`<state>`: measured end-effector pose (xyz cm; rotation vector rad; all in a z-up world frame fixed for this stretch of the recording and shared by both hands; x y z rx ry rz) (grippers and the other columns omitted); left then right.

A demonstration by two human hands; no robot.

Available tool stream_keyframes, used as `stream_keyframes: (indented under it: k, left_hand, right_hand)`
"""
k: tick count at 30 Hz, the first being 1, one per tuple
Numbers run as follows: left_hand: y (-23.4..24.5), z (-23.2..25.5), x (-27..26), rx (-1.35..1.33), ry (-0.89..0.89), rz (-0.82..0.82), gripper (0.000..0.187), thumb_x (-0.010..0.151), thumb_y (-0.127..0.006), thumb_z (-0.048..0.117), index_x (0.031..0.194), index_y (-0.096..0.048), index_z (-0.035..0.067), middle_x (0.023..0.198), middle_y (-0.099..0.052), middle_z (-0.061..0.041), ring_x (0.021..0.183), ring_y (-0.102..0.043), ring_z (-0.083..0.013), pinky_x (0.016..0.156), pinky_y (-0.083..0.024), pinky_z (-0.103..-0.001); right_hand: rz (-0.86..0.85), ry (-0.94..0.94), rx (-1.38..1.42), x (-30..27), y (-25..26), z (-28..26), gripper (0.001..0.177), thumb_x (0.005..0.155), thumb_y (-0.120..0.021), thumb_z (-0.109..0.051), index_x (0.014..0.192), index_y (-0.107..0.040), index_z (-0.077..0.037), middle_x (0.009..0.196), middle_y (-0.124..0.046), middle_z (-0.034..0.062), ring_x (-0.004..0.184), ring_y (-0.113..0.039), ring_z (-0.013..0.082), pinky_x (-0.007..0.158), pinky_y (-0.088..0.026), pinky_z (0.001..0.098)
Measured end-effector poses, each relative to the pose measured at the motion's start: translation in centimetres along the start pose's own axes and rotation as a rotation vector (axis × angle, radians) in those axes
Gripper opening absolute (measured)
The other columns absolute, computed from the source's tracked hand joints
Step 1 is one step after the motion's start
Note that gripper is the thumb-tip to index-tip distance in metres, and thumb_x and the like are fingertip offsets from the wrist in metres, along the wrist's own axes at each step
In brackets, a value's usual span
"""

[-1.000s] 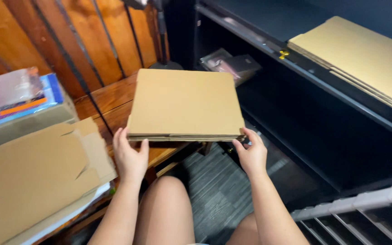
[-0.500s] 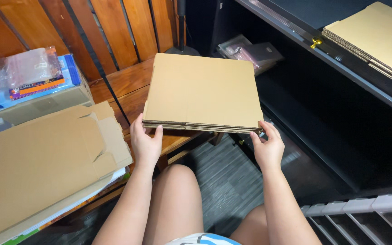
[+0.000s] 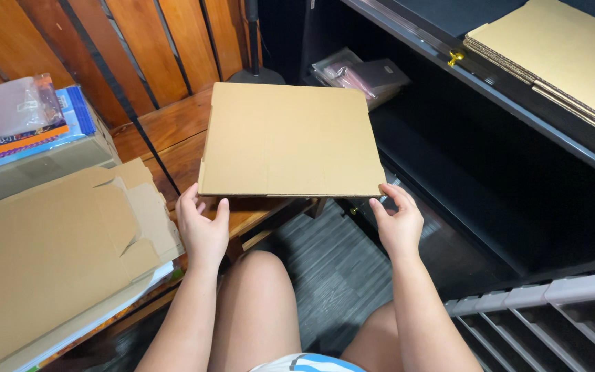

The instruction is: The person repeatedly picks up flat cardboard sheets from a wooden bench and places them onto a black shelf. The hands lift each sheet and align it on the shelf, building a growing stack over time.

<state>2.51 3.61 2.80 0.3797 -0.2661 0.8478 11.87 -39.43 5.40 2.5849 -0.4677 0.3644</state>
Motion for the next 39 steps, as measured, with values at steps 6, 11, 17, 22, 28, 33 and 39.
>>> stream_keyframes:
  k: [6,11,17,22,28,33,39]
  left_hand:
    - [0.4,-1.2,-0.8,-0.096,0.032,0.063,0.05,0.092,-0.08,0.005,0.133,-0.055,-0.006,0.118,-0.059,-0.021,0.108,-0.068,-0.0277,0.084,-0.059,-0.029]
    - [0.2,-1.5,-1.8,-0.294,0.098,0.1,0.031,0.103,-0.064,0.004,0.128,-0.046,-0.003,0.103,-0.062,-0.017,0.077,-0.068,-0.0177,0.073,-0.059,-0.027]
    - [-0.5,-1.7,-2.7,-0.507,0.176,0.094,0.046,0.107,-0.044,-0.004,0.151,-0.033,-0.003,0.113,-0.059,-0.026,0.081,-0.073,-0.0248,0.069,-0.064,-0.028]
    - [-0.6,-2.0,-3.1,-0.486,0.186,0.074,0.048,0.106,-0.049,-0.005,0.153,-0.04,-0.006,0.118,-0.061,-0.028,0.093,-0.072,-0.0241,0.076,-0.064,-0.029]
    - [-0.9,-2.9,-3.1,-0.533,0.215,0.087,0.047,0.106,-0.053,-0.005,0.152,-0.043,-0.004,0.119,-0.061,-0.027,0.098,-0.071,-0.0246,0.082,-0.065,-0.031]
    - [-0.4,-1.7,-3.4,-0.571,0.247,0.158,0.045,0.105,-0.055,-0.005,0.15,-0.048,-0.001,0.119,-0.061,-0.026,0.1,-0.07,-0.0268,0.084,-0.067,-0.036]
    - [2.0,4.3,-3.5,-0.775,0.236,0.226,0.047,0.104,-0.055,-0.001,0.151,-0.047,0.002,0.123,-0.056,-0.018,0.1,-0.07,-0.0191,0.084,-0.069,-0.026]
  right_hand:
    - [0.058,-0.055,0.117,0.5,0.7,2.5,0.021,0.089,-0.084,-0.011,0.11,-0.081,-0.012,0.116,-0.075,0.0085,0.105,-0.072,0.0198,0.078,-0.062,0.0273]
    - [0.088,-0.289,0.389,0.3,0.3,5.4,0.017,0.091,-0.081,-0.008,0.107,-0.075,-0.005,0.103,-0.074,0.0061,0.086,-0.07,0.0114,0.078,-0.063,0.0244]
    - [-0.024,-0.393,0.647,0.5,-1.0,6.8,0.038,0.091,-0.077,0.001,0.127,-0.066,-0.001,0.1,-0.071,0.0075,0.087,-0.073,0.0127,0.078,-0.065,0.0239]
    - [-0.131,-0.43,0.698,0.1,-1.1,6.3,0.047,0.089,-0.075,0.003,0.135,-0.064,0.0,0.111,-0.073,0.0113,0.09,-0.075,0.0151,0.08,-0.066,0.0262]
    - [-0.137,-0.501,0.852,0.0,-1.9,7.6,0.05,0.09,-0.071,0.009,0.138,-0.061,0.001,0.111,-0.073,0.0172,0.09,-0.077,0.0262,0.08,-0.067,0.0352]
    - [-0.12,-0.562,0.945,0.2,-1.8,7.2,0.047,0.09,-0.069,0.011,0.136,-0.062,0.001,0.112,-0.073,0.0174,0.092,-0.077,0.0277,0.081,-0.067,0.0362]
    - [-0.121,-0.461,1.027,1.1,0.7,1.6,0.046,0.088,-0.066,0.014,0.133,-0.062,0.005,0.11,-0.073,0.0209,0.082,-0.077,0.0276,0.076,-0.069,0.0352]
Point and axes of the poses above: each hand's wrist, its own x-axis towards the middle knuckle, its own y-axis out of the back of the hand, z = x × y, the point moved 9 cm from there along x, towards the middle knuckle
